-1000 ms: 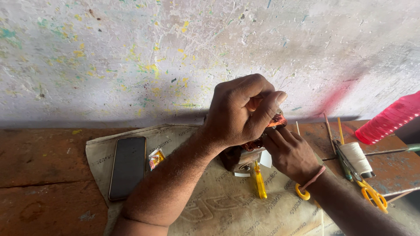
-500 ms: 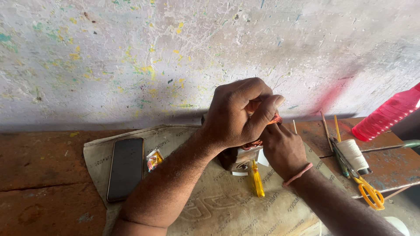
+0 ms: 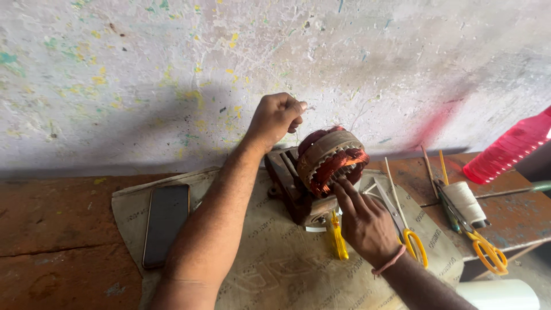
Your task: The person works on an electric motor component, using a yellow tool to push and arrange copper windings within the metal frame and cutting a white strip with scissors.
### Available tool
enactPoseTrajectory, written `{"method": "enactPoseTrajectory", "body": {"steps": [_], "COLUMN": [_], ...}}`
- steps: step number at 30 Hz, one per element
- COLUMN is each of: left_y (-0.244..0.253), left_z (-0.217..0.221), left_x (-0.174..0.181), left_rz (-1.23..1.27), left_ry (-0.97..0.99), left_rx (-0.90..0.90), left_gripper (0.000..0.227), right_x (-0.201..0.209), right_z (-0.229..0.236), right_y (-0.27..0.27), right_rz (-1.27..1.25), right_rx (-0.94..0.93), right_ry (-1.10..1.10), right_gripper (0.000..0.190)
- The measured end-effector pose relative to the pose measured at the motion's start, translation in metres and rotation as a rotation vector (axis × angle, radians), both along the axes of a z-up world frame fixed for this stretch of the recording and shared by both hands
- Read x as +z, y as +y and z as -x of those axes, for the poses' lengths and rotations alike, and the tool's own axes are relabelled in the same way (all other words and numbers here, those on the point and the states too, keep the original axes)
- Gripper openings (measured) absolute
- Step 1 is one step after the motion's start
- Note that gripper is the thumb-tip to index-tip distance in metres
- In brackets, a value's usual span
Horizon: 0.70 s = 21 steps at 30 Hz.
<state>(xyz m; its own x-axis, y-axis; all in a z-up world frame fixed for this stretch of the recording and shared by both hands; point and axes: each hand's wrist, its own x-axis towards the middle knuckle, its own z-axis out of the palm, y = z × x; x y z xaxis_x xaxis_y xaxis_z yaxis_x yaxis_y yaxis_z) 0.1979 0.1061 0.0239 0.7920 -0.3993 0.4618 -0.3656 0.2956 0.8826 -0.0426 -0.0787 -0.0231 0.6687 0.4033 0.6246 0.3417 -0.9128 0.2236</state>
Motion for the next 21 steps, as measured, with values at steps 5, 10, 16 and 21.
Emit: {"method": "enactPoseTrajectory", "body": {"steps": [5,10,16,21], "left_y": [0.004,0.011,-0.005,-0.014], "left_z": [-0.033,-0.038,-0.025,-0.015], "left_x": [-0.021,-0.028,-0.032,-0.045], "left_rz": [0.095,0.185,0.014,0.207], "left_ry": [-0.043,0.213,0.122,0.243], "left_rx": [0.498,0.323,0.002,-0.382], "left_gripper": [0.023,0.024,0.035,0.062], "right_x": [-0.005,-0.014,-0.004,-0.001], "right_z": [0.001,-0.007,-0.001,-0.003], "right_y": [0.005,0.010,0.007,0.003], "right_rz": [-0.092,-0.234,-0.298,-0.360], "right_rx": [-0.016,-0.032,-0.048,-0.052], "right_ry": [-0.005,-0.024,0.049,0.149], "right_gripper": [0.054,0.050,0.049,0.050]}}
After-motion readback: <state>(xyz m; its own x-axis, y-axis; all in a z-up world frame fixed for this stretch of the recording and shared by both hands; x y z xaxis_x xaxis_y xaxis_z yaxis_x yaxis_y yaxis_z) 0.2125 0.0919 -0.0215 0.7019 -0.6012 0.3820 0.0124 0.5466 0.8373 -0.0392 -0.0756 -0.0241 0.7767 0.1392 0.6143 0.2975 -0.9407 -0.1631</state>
